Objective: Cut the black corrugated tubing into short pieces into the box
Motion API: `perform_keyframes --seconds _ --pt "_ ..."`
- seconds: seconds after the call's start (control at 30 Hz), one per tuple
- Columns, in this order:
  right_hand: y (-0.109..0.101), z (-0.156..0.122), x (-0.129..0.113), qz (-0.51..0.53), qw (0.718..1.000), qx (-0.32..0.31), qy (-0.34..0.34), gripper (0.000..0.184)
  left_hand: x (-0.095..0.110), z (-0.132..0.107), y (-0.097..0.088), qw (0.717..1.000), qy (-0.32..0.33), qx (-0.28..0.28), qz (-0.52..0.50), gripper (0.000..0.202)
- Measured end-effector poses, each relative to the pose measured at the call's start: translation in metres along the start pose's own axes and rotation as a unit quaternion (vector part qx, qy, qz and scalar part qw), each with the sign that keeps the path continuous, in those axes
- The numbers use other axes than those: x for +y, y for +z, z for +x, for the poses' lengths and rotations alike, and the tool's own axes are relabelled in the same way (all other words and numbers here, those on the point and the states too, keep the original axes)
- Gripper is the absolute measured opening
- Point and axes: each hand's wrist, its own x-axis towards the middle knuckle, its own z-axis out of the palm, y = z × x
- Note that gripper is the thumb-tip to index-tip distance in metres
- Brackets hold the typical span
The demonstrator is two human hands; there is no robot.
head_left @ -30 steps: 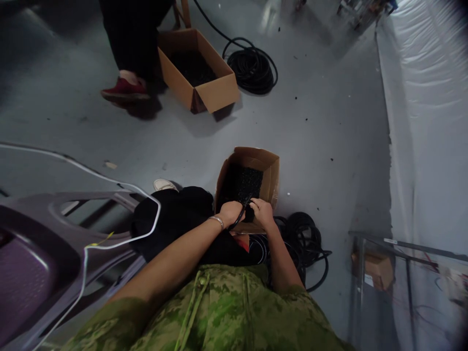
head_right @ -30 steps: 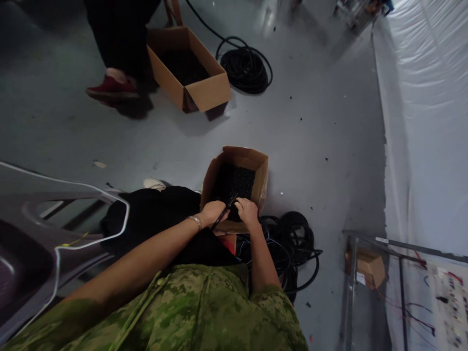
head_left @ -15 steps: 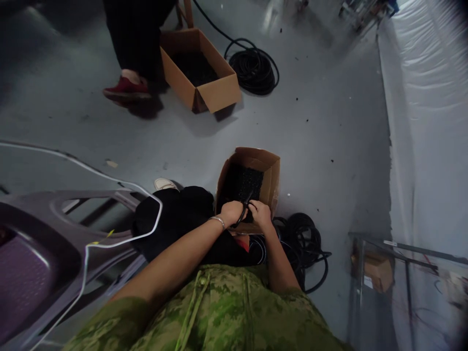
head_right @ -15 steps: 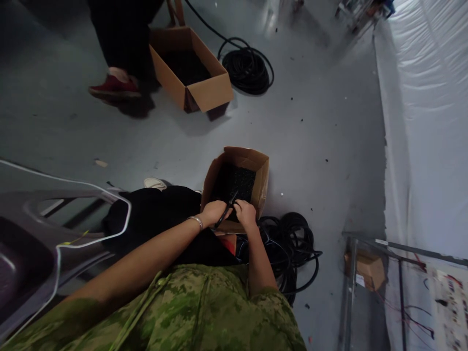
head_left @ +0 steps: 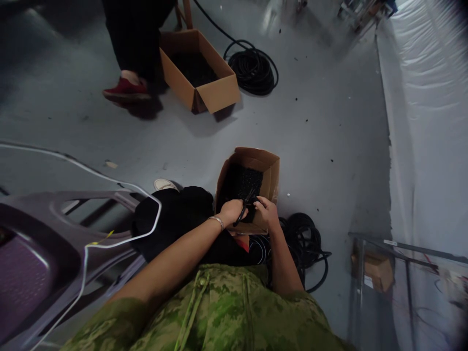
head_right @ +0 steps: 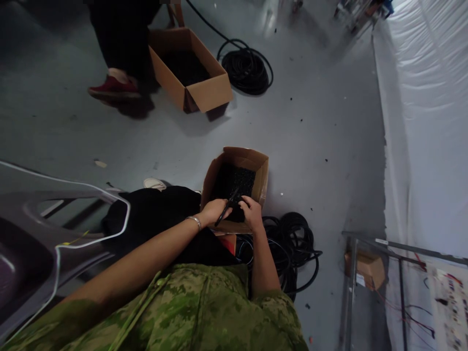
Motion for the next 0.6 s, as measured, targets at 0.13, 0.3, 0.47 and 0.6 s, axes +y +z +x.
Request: perform_keyframes --seconds 0.13,0.3,0.47,0.6 --pt "-0.005 0.001 0.003 0.0 1.0 0.013 -0.021 0.035 0.0 -0.001 0.001 1.0 0.016 0.019 0.009 0.036" --pt "-0.014 0.002 0.006 -0.009 0.998 0.039 -0.038 0.034 -0.001 -0.001 0.006 0.998 0.041 0.03 0.028 0.036" --pt "-0.018 0.002 -0.001 0.016 0.999 0.05 -0.01 0.038 -0.003 0.0 0.011 0.997 0.056 0.02 0.052 0.037" --pt "-0.015 0.002 -0.006 0.012 0.999 0.041 -0.015 0.035 -0.002 -0.001 0.01 0.997 0.06 0.02 0.051 0.038"
